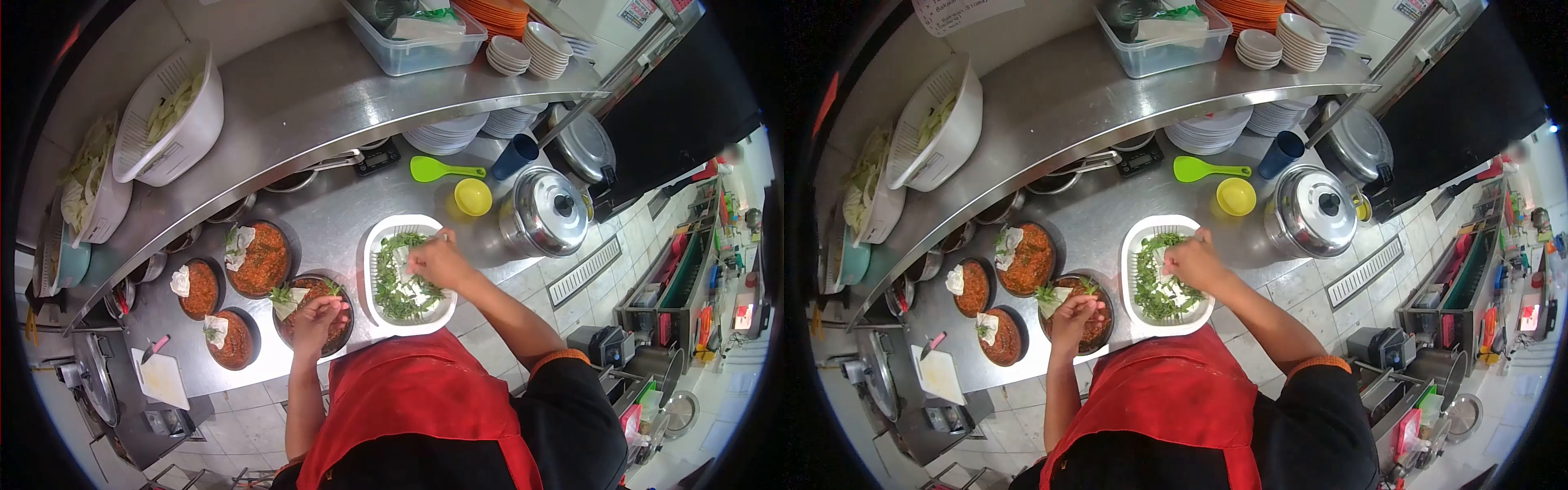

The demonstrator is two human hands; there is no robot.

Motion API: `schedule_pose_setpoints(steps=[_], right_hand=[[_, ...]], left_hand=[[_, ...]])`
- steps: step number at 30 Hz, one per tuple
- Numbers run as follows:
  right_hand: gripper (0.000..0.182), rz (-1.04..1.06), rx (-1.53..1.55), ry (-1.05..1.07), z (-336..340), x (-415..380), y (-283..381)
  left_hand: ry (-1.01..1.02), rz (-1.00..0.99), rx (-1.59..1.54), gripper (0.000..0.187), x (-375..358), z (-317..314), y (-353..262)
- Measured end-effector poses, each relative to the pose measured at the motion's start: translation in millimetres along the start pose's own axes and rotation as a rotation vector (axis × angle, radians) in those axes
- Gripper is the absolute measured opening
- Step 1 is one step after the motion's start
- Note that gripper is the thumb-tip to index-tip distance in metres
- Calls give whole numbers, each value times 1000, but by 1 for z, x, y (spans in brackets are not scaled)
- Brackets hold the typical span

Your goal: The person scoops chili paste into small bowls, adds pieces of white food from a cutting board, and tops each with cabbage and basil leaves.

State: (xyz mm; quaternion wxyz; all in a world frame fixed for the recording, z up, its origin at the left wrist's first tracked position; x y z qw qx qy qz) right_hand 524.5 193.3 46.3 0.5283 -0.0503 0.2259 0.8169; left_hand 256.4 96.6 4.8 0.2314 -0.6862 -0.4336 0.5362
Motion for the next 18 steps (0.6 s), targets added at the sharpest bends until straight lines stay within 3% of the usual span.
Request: schedule_pose_setpoints(steps=[3, 6, 9, 10, 13, 16, 18], right_hand=[[11, 178, 295, -230, -6, -4, -16], [16, 279, -371, -320, 20, -28, 14], [17, 376, -681, 103, -46, -33, 18], [16, 473, -649, -2, -65, -36, 18], [14, 458, -577, -128, -67, -34, 13], [11, 213, -106, 101, -6, -36, 4], [11, 131, 349, 226, -9, -32, -17]], left_hand=[[-18, 10, -6, 22, -4, 8, 4], [-13, 8, 7, 22, -4, 9, 4], [-7, 10, 14, 22, -2, 8, 7], [-7, 12, 21, 23, -2, 6, 7], [-5, 7, 33, 23, -1, 3, 4], [8, -11, 27, 22, -2, -2, -3], [31, -23, 51, 22, -1, -8, -6]])
Point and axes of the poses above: each hand's wrist, its own x-axis towards the middle knuckle, its own z-axis out of the back of the hand, y = z × x, the point moved 8 cm from there along x, towards the middle knuckle, and after that the axes turned 10 degrees about -x, right-handed, at the moved point
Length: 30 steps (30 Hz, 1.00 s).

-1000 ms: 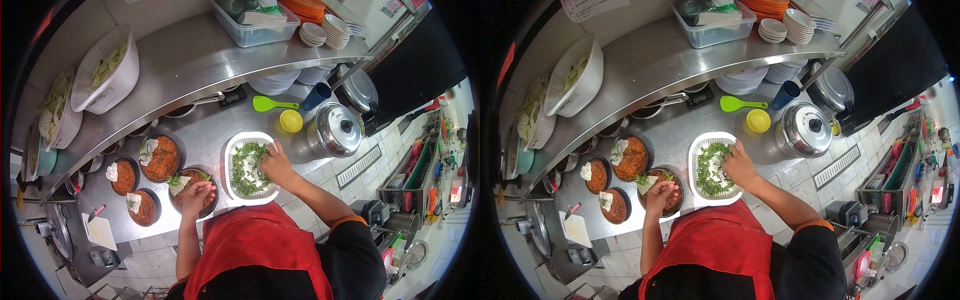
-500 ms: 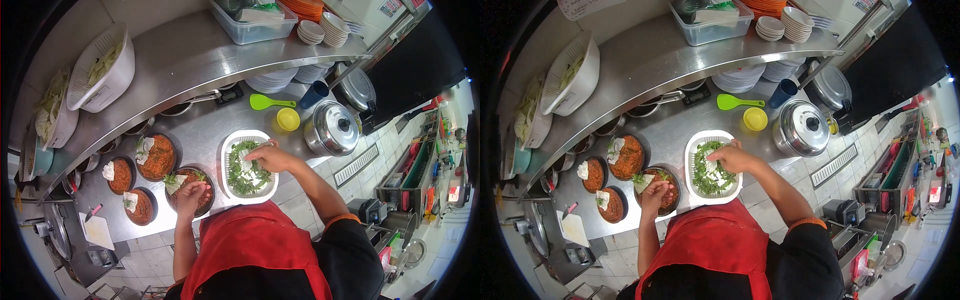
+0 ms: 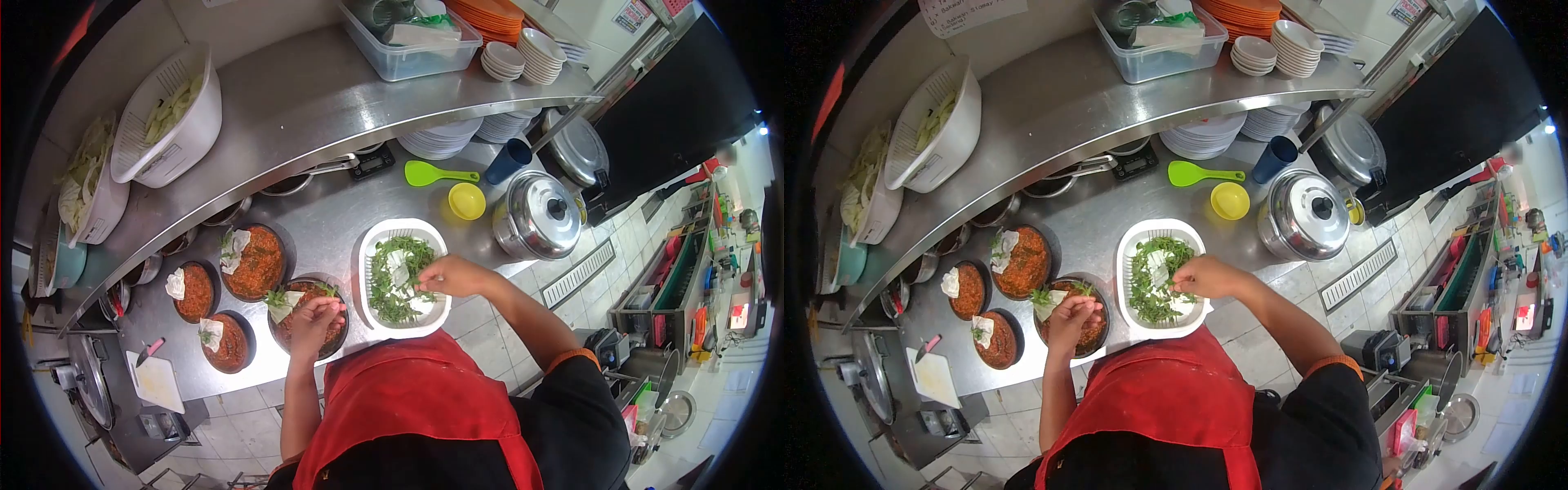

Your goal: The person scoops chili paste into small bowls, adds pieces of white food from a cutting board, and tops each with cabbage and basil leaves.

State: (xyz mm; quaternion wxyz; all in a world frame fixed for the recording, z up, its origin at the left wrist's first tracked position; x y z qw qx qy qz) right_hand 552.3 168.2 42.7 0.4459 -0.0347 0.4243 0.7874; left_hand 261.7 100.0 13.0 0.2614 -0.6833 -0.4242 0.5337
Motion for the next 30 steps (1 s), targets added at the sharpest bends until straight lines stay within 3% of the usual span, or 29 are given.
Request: schedule_pose_setpoints(steps=[4, 10, 12, 16, 22, 25, 28, 30], right_hand=[[15, -22, 702, -26, 14, -8, 0], [20, 22, 716, 0, 20, -7, 23], [19, -30, 591, -52, 19, -6, 22], [22, 4, 543, -61, 18, -3, 36], [20, -23, 923, -16, 12, -1, 38], [17, -4, 795, -106, 15, 0, 29], [21, -73, 691, -30, 5, 5, 19], [24, -145, -126, -129, -2, -6, 25]], left_hand=[[111, -26, 96, 19, 9, -35, -14], [255, -99, 116, 15, 20, -77, -21], [294, -136, 107, 16, 21, -93, -24], [309, -58, 91, 12, 26, -111, -11], [320, 58, -69, 12, 24, -119, 1], [301, 58, -83, 12, 26, -113, 1], [275, 62, -183, 11, 26, -110, -2], [245, 80, -238, 11, 24, -110, -7]])
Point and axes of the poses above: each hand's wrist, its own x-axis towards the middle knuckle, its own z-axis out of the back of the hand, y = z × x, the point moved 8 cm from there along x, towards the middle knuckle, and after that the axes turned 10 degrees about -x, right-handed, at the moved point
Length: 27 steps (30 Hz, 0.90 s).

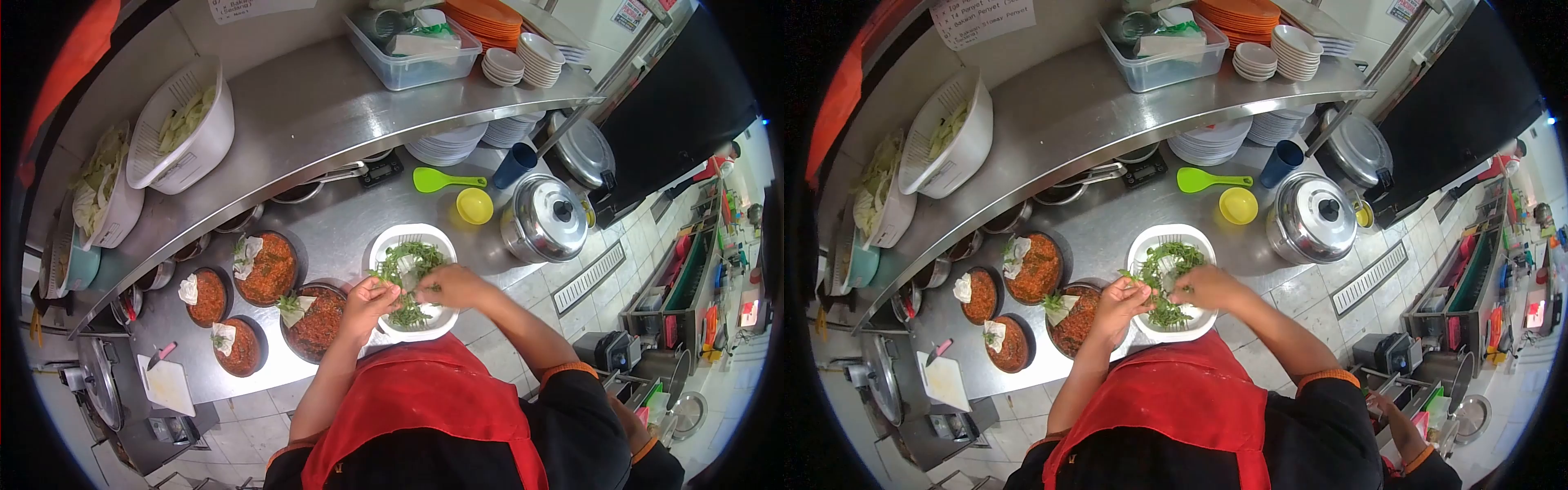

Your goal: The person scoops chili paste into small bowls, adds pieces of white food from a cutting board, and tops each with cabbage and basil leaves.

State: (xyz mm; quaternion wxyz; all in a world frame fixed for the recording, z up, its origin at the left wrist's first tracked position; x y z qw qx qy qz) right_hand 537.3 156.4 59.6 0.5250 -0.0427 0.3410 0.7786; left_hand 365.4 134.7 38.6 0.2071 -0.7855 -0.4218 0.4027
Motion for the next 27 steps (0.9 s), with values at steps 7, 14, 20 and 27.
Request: schedule_pose_setpoints(steps=[7, 14, 20, 27], right_hand=[[32, 63, 525, -137, 5, -9, 27], [23, 55, 1097, -333, -38, -5, 29], [13, 7, 803, -461, -23, -24, 5], [13, -56, 206, -590, 21, -37, -19]], left_hand=[[10, -57, -142, 6, 4, 6, -4], [-71, -167, -317, 11, 10, -2, -1], [-142, -287, -44, 13, 10, 3, -17], [-42, -267, 181, 17, 18, 3, -8]])
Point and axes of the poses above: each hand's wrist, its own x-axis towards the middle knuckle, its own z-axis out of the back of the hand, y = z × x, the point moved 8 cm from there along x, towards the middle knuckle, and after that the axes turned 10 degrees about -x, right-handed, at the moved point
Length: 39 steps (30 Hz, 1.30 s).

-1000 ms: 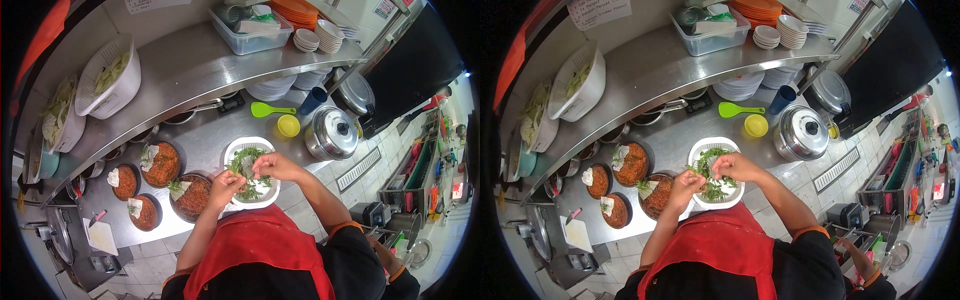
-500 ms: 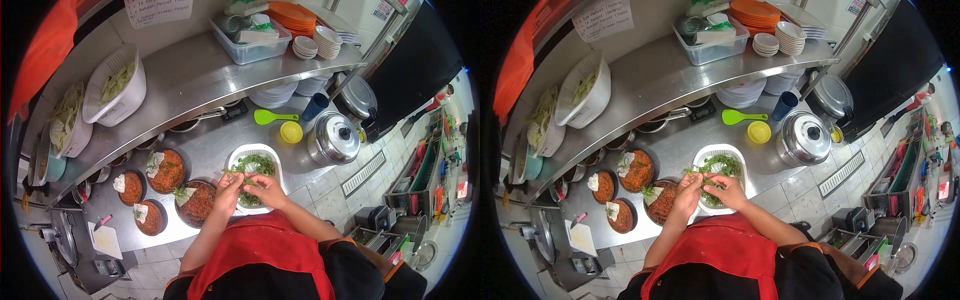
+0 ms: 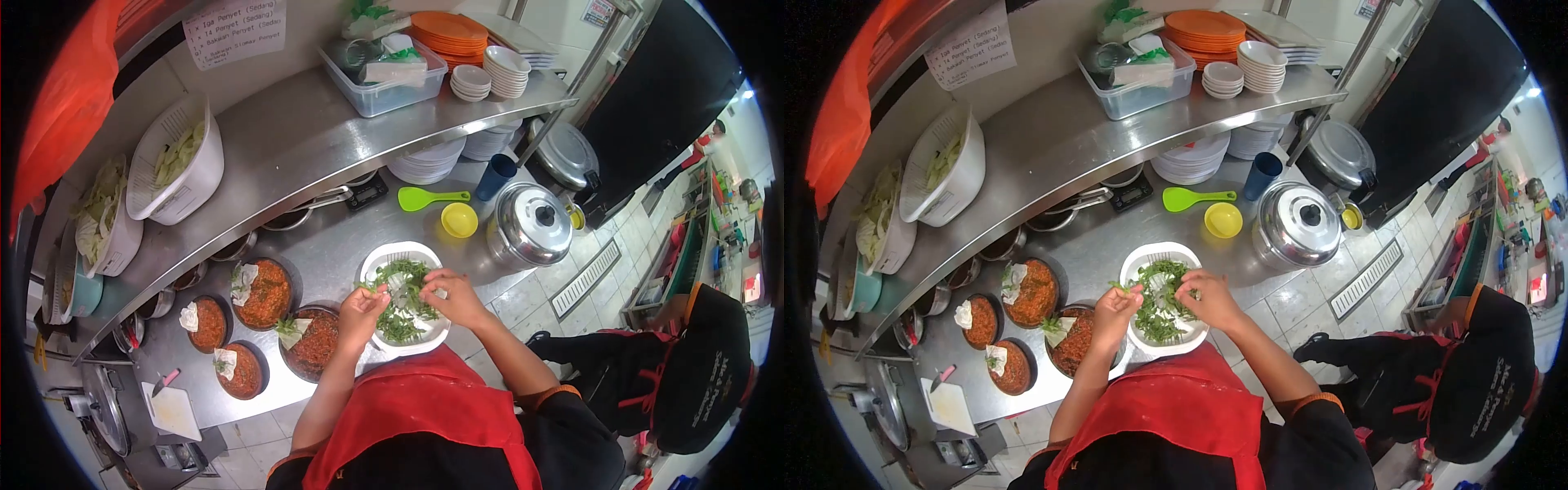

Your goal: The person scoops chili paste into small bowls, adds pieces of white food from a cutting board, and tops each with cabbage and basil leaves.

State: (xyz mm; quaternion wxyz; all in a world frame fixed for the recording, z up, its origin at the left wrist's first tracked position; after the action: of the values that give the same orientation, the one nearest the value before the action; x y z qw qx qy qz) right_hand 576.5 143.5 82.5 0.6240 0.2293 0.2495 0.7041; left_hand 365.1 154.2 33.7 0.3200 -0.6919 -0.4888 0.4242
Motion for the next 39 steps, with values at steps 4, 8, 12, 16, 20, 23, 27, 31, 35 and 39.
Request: schedule_pose_setpoints(steps=[4, 8, 12, 16, 20, 23, 27, 31, 35, 39], right_hand=[[11, -44, 244, 187, -16, 16, -26], [13, 24, 38, 47, 26, 22, 29], [14, -96, 596, 170, 0, 28, 35], [13, -82, 781, 234, -20, 32, 64], [12, -51, 830, 206, -42, 34, 95], [13, -147, 957, 235, -69, 29, 117], [10, -82, 739, 199, -92, 23, 137], [10, -23, 549, 122, -102, 10, 176], [11, -121, 478, 105, -108, -5, 200], [13, -270, 785, -23, -110, -23, 181]], left_hand=[[68, 97, 180, 13, -3, 3, 5], [37, 140, 108, 23, -11, -4, -7], [-25, 199, -202, 25, -16, -11, -17], [-43, 193, -333, 20, -23, -6, -25], [-84, 161, -307, 17, -38, 5, -48], [-109, 66, -335, 20, -47, 28, -61], [-113, 21, -344, 23, -61, 83, -75], [-84, -1, -235, 24, -78, 117, -115], [88, 32, -268, 20, -78, 127, -117], [282, 110, -528, 15, -75, 99, -104]])
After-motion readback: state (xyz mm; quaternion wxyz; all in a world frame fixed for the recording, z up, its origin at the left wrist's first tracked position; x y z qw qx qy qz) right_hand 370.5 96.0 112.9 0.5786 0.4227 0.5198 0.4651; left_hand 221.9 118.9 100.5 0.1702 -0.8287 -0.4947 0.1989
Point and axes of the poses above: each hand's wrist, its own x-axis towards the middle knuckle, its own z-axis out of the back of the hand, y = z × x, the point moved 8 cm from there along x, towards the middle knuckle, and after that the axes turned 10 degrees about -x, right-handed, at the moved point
